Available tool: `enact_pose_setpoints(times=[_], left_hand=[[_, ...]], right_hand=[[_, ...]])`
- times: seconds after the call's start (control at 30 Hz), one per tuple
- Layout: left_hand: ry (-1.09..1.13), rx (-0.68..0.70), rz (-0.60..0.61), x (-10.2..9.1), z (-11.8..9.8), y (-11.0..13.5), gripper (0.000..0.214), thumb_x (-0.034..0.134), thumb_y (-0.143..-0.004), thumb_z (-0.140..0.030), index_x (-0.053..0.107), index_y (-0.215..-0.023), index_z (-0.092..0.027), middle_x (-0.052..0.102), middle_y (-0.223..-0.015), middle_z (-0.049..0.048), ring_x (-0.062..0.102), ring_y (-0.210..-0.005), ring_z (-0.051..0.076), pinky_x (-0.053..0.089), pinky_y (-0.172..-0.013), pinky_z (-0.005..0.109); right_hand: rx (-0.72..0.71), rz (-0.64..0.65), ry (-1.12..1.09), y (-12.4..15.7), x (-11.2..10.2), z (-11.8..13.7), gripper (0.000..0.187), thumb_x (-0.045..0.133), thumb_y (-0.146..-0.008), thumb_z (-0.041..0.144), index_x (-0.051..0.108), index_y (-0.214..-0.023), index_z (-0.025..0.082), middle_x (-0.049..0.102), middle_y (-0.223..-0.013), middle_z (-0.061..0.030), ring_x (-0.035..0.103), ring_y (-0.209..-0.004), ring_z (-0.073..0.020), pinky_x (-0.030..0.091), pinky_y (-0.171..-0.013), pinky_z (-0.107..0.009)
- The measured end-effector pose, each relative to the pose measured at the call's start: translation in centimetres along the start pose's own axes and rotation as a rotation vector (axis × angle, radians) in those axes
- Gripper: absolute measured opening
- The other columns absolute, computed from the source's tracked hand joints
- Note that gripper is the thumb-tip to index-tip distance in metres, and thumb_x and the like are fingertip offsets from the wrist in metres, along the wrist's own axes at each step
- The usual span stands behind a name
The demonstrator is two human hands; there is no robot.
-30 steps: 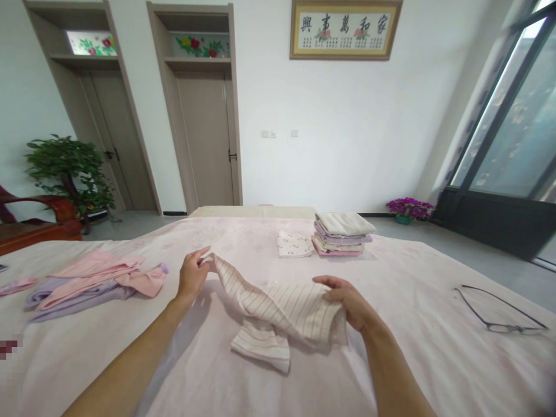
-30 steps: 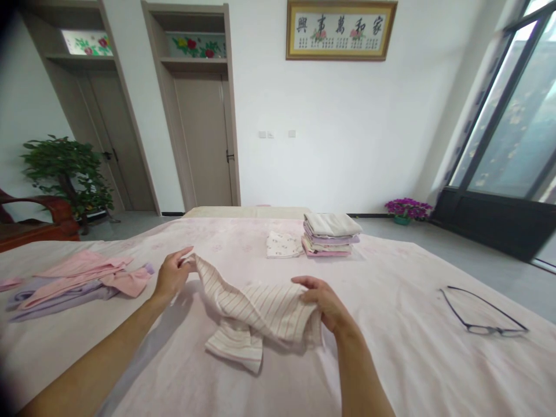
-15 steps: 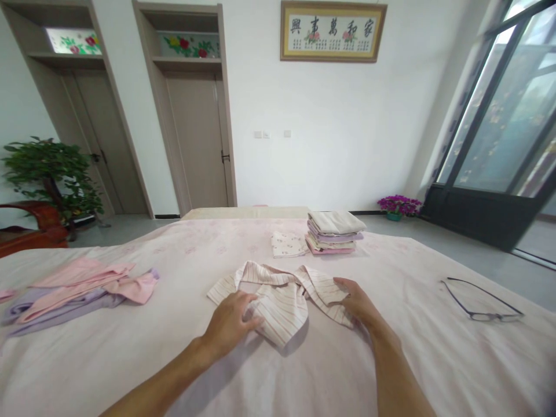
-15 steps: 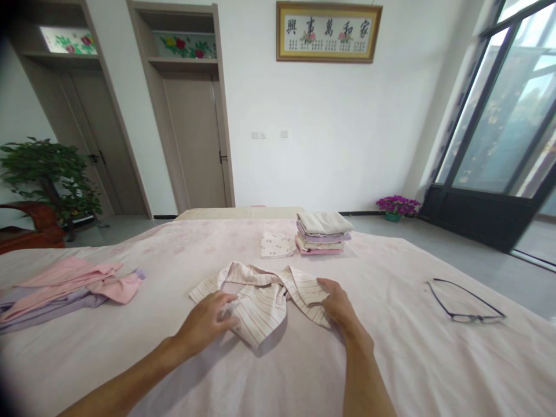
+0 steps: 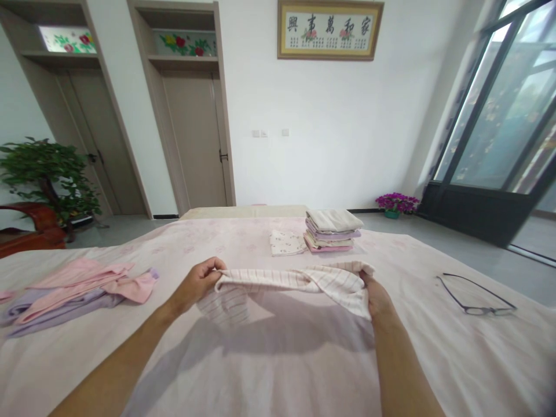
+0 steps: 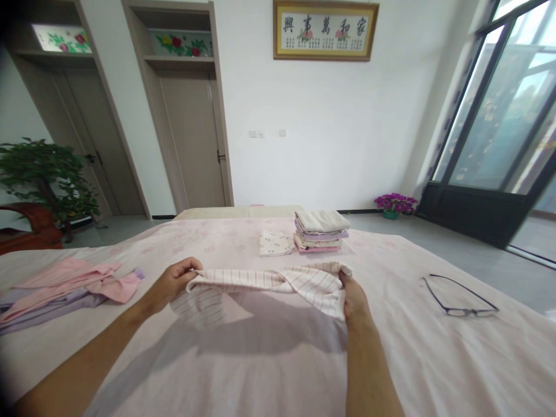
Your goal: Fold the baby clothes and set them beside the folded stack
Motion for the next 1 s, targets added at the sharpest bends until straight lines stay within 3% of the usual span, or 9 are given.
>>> enact_pose_setpoints(times=[0.13,0.27,0.37,0.5,0.63,0.7,0.8,0.9,1.0], left_hand=[[-0.221,-0.008,0.380,-0.9,-0.9,1.0,0.019,0.053,-0.072,-0.024,0.068,-0.080,-0.017,0.062,-0.076,-0.0004,0.054,-0.072,0.015,0.040,-0.067,0.022],[-0.248,-0.186,0.744,2.2,3.2,3.7,0.026,0.054,-0.077,-0.031,0.073,-0.089,-0.018,0.068,-0.079,0.0006,0.060,-0.072,0.017,0.042,-0.065,0.022],[-0.337,-0.198,0.486,2.0,6.7,2.1,0.033,0.052,-0.082,-0.041,0.071,-0.094,-0.018,0.070,-0.086,0.0034,0.064,-0.079,0.020,0.045,-0.069,0.025],[-0.603,-0.085,0.083,0.9,9.7,-0.6,0.053,0.063,-0.074,-0.039,0.061,-0.122,-0.018,0.059,-0.127,0.0118,0.058,-0.111,0.026,0.043,-0.092,0.031],[-0.577,-0.078,0.024,2.1,11.6,-1.9,0.035,0.061,-0.073,-0.032,0.065,-0.106,-0.019,0.064,-0.117,0.0119,0.059,-0.109,0.026,0.041,-0.095,0.034],[-0.489,-0.120,-0.052,1.6,11.7,-2.1,0.018,0.053,-0.079,-0.030,0.064,-0.089,-0.019,0.068,-0.099,0.0087,0.064,-0.096,0.023,0.045,-0.089,0.034],[-0.297,-0.150,-0.150,0.3,10.6,-2.3,0.022,0.039,-0.087,-0.032,0.057,-0.088,-0.019,0.069,-0.088,0.0061,0.067,-0.085,0.020,0.048,-0.082,0.033],[-0.105,-0.069,-0.100,0.1,8.6,-2.6,0.030,0.040,-0.089,-0.041,0.057,-0.097,-0.018,0.070,-0.093,0.0069,0.067,-0.091,0.021,0.049,-0.085,0.033],[-0.308,0.045,0.020,1.4,7.6,-2.7,0.038,0.057,-0.079,-0.040,0.060,-0.110,-0.019,0.065,-0.119,0.0111,0.058,-0.115,0.025,0.040,-0.101,0.037]], right_hand=[[0.272,-0.015,0.123,1.3,-0.9,-2.1,0.022,0.061,-0.075,0.036,0.068,-0.082,0.017,0.073,-0.077,-0.0098,0.069,-0.074,-0.0268,0.055,-0.066,-0.036],[0.296,0.106,0.487,2.6,0.0,-2.7,0.019,0.065,-0.071,0.033,0.067,-0.075,0.015,0.070,-0.065,-0.0050,0.064,-0.059,-0.0202,0.047,-0.053,-0.027],[0.155,0.204,0.558,3.0,1.5,-1.6,0.026,0.066,-0.071,0.039,0.068,-0.082,0.015,0.069,-0.066,-0.0017,0.062,-0.060,-0.0167,0.043,-0.052,-0.022],[0.112,0.149,0.548,2.7,1.3,-1.4,0.033,0.062,-0.074,0.048,0.066,-0.076,0.015,0.068,-0.064,-0.0031,0.062,-0.060,-0.0181,0.043,-0.052,-0.023],[0.159,0.078,0.424,1.9,0.3,-2.6,0.036,0.059,-0.076,0.051,0.064,-0.077,0.016,0.069,-0.066,-0.0048,0.065,-0.064,-0.0205,0.047,-0.054,-0.026],[0.167,0.037,0.326,1.3,-0.4,-3.0,0.034,0.059,-0.075,0.050,0.063,-0.080,0.017,0.070,-0.069,-0.0051,0.066,-0.066,-0.0213,0.050,-0.057,-0.028],[0.156,-0.060,0.236,0.7,-1.8,-2.9,0.032,0.059,-0.076,0.051,0.063,-0.078,0.019,0.071,-0.069,-0.0060,0.067,-0.067,-0.0229,0.053,-0.059,-0.031],[0.131,-0.110,0.221,0.3,-2.6,-2.8,0.038,0.057,-0.077,0.057,0.064,-0.076,0.020,0.071,-0.066,-0.0071,0.069,-0.069,-0.0256,0.055,-0.058,-0.033],[0.110,-0.079,0.180,0.1,-2.2,-3.0,0.039,0.057,-0.078,0.058,0.067,-0.078,0.020,0.071,-0.065,-0.0080,0.070,-0.072,-0.0279,0.057,-0.060,-0.035]])
Point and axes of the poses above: each hand's wrist, its own y-axis away from the middle knuckle, its own x-axis out of the palm, z = x × y, the point moved 9 cm from there along -y, towards the middle knuckle
